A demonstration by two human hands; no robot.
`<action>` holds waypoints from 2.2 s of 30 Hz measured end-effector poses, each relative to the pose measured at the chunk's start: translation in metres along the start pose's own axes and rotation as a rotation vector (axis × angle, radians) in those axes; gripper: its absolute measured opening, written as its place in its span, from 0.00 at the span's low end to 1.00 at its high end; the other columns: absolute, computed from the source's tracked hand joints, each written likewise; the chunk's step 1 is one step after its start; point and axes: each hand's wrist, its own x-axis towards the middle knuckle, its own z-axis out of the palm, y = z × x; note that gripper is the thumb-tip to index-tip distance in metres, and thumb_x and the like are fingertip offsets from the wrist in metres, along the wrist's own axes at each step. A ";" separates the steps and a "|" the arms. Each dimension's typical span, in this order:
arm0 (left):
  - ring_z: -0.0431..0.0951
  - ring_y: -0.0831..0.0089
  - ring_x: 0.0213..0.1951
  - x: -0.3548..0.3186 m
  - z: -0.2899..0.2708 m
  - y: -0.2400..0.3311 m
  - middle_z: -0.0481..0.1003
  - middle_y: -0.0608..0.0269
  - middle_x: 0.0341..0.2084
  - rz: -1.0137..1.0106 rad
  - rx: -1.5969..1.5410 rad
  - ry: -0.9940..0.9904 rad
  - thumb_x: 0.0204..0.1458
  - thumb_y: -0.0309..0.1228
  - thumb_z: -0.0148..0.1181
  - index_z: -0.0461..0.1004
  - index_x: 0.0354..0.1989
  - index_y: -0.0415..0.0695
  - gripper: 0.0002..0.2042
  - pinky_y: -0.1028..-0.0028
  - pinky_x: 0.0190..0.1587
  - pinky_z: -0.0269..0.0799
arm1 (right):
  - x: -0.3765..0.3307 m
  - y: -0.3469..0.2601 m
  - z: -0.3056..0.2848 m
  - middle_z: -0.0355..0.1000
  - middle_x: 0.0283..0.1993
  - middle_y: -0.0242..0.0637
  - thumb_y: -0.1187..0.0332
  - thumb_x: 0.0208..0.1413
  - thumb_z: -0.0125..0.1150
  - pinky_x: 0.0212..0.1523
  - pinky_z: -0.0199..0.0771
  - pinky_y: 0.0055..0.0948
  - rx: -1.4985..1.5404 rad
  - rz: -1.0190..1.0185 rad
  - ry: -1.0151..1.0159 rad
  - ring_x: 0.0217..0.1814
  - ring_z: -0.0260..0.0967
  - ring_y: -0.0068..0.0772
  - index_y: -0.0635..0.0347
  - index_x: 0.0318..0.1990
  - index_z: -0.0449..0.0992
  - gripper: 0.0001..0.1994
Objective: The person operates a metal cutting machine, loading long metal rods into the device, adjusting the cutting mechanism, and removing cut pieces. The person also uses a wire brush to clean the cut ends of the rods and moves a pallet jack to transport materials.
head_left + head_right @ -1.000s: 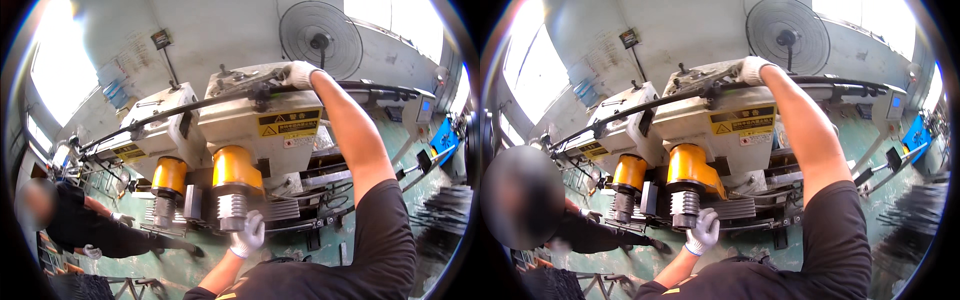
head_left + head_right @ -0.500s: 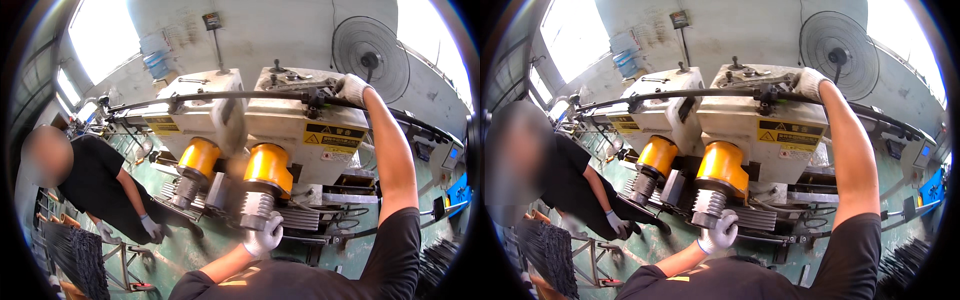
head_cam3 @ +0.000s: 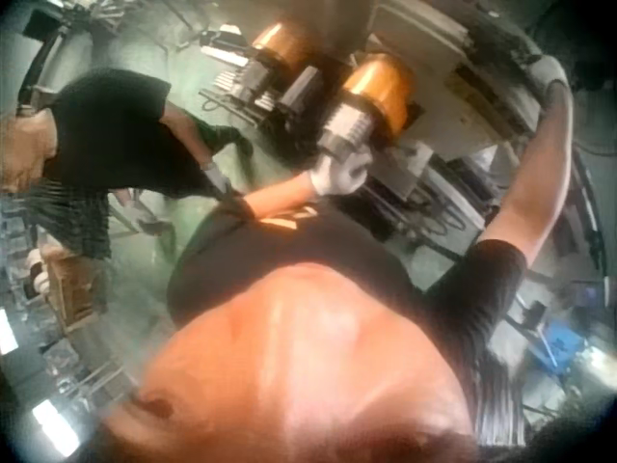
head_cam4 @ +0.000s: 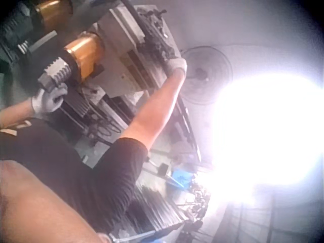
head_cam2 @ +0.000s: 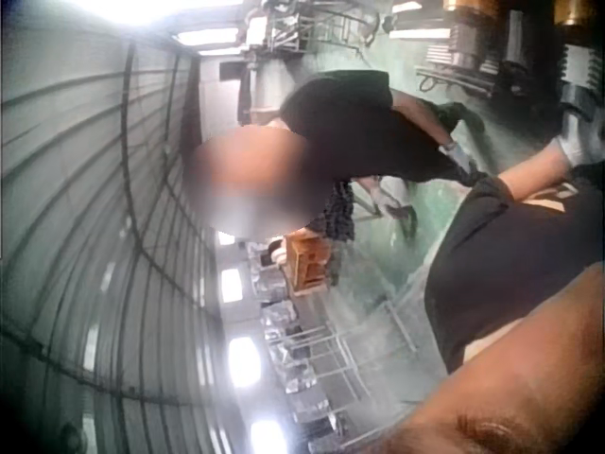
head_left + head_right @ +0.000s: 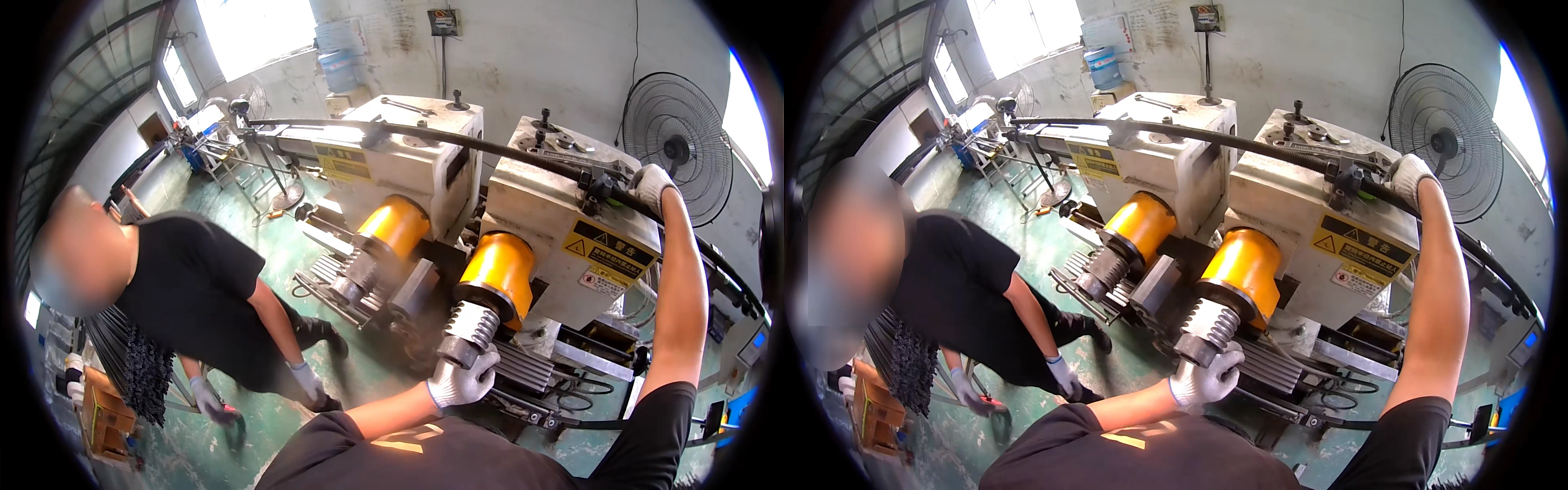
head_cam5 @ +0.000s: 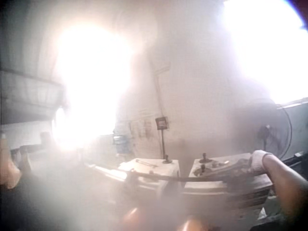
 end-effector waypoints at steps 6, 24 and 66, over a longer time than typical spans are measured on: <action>0.82 0.52 0.44 -0.001 -0.005 -0.004 0.79 0.59 0.38 0.023 0.000 -0.001 0.46 0.25 0.69 0.79 0.38 0.46 0.10 0.51 0.48 0.77 | -0.007 0.028 -0.011 0.87 0.42 0.55 0.54 0.48 0.79 0.53 0.86 0.41 -0.066 0.038 -0.018 0.45 0.87 0.51 0.63 0.43 0.91 0.21; 0.83 0.52 0.40 -0.003 0.015 -0.010 0.82 0.52 0.39 -0.080 -0.083 -0.121 0.47 0.21 0.65 0.81 0.40 0.42 0.11 0.56 0.48 0.80 | -0.067 -0.004 -0.051 0.89 0.53 0.45 0.68 0.59 0.72 0.62 0.82 0.40 0.050 0.041 -0.038 0.54 0.86 0.44 0.57 0.55 0.90 0.17; 0.82 0.67 0.57 -0.013 0.268 0.351 0.82 0.56 0.55 -0.231 -0.717 -0.771 0.65 0.17 0.63 0.81 0.55 0.36 0.11 0.66 0.66 0.75 | -0.793 0.238 0.170 0.80 0.38 0.30 0.66 0.77 0.63 0.38 0.76 0.24 1.293 0.970 0.932 0.35 0.72 0.18 0.62 0.54 0.81 0.09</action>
